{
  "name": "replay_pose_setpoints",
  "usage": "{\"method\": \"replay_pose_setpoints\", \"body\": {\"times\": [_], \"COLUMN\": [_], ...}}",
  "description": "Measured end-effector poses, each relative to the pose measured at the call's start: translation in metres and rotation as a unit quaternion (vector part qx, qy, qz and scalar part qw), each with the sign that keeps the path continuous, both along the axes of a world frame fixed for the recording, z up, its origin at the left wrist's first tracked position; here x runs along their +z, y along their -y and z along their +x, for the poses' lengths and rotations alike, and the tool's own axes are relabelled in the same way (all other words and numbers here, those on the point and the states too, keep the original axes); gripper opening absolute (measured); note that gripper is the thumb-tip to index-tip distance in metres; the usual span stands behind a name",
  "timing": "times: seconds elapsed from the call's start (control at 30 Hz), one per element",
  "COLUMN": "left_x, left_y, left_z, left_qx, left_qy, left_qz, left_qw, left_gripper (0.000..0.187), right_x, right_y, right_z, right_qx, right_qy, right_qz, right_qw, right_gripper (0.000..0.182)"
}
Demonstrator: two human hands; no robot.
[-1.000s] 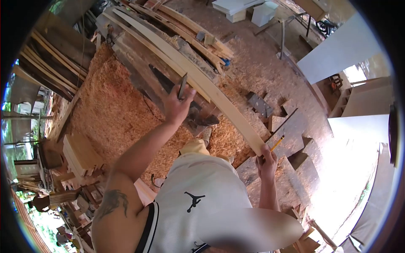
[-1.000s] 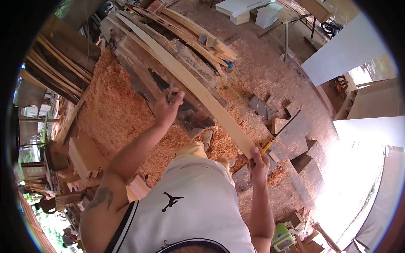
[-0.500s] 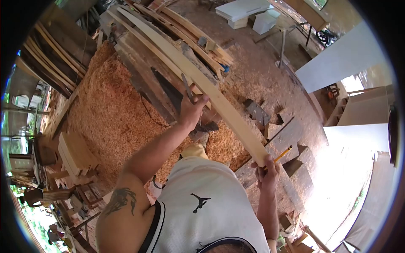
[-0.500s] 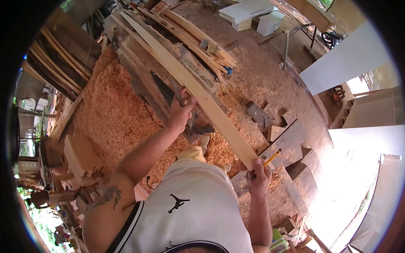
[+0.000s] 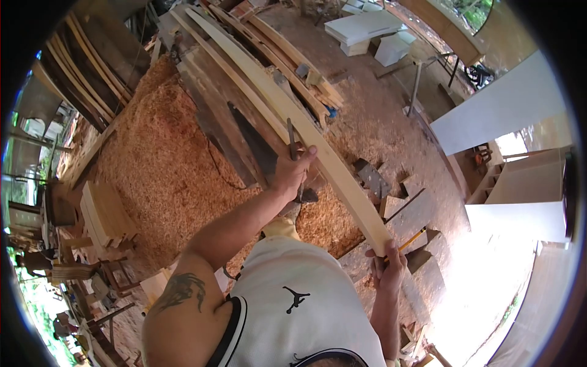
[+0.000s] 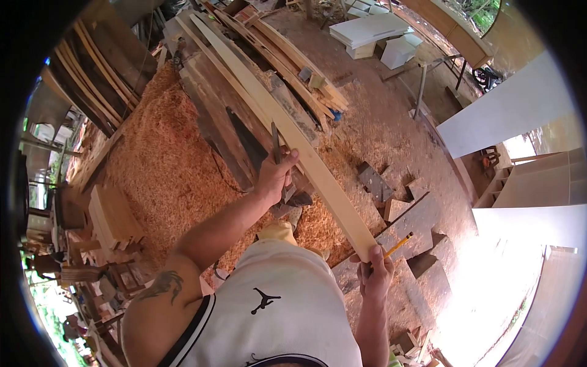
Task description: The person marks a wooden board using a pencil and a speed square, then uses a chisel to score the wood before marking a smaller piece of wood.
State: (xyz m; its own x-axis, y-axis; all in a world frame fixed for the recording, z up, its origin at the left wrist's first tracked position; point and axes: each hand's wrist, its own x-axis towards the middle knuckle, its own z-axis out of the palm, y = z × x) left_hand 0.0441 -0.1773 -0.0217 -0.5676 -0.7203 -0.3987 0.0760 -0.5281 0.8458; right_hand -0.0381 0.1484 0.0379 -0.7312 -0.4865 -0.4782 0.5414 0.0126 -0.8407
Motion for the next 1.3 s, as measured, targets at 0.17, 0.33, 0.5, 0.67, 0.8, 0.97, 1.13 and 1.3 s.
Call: {"method": "replay_pose_setpoints", "body": {"times": [0.17, 0.33, 0.5, 0.67, 0.8, 0.97, 1.13, 1.3], "left_x": [-0.003, -0.002, -0.014, -0.023, -0.015, -0.02, -0.018, -0.034], "left_y": [0.002, 0.001, 0.01, 0.018, 0.023, 0.023, 0.019, 0.026], "left_z": [-0.001, -0.002, -0.001, 0.003, 0.003, 0.001, 0.0, -0.001], "left_qx": [0.01, 0.024, 0.026, -0.023, -0.012, 0.033, 0.028, -0.06], "left_qy": [-0.021, -0.033, -0.062, -0.174, -0.121, -0.054, -0.105, -0.214], "left_qz": [0.011, 0.034, 0.082, 0.102, 0.048, 0.002, 0.063, 0.148], "left_qw": [1.0, 0.999, 0.994, 0.979, 0.991, 0.998, 0.992, 0.964], "left_gripper": [0.043, 0.039, 0.03, 0.029, 0.039, 0.05, 0.047, 0.037], "right_x": [-0.004, -0.004, 0.013, 0.008, 0.011, 0.009, 0.018, 0.005], "right_y": [-0.002, -0.001, 0.011, -0.001, 0.0, -0.002, 0.0, -0.01], "right_z": [-0.004, -0.004, 0.002, -0.001, -0.004, -0.005, -0.002, -0.001], "right_qx": [0.0, 0.002, -0.012, -0.003, 0.016, 0.057, 0.086, 0.113], "right_qy": [-0.002, -0.015, 0.013, 0.191, 0.301, 0.333, 0.272, 0.218], "right_qz": [-0.005, -0.005, -0.018, -0.126, -0.191, -0.204, -0.185, -0.181], "right_qw": [1.0, 1.0, 1.0, 0.974, 0.934, 0.919, 0.941, 0.952], "right_gripper": [0.042, 0.042, 0.045, 0.052, 0.058, 0.069, 0.077, 0.076]}}
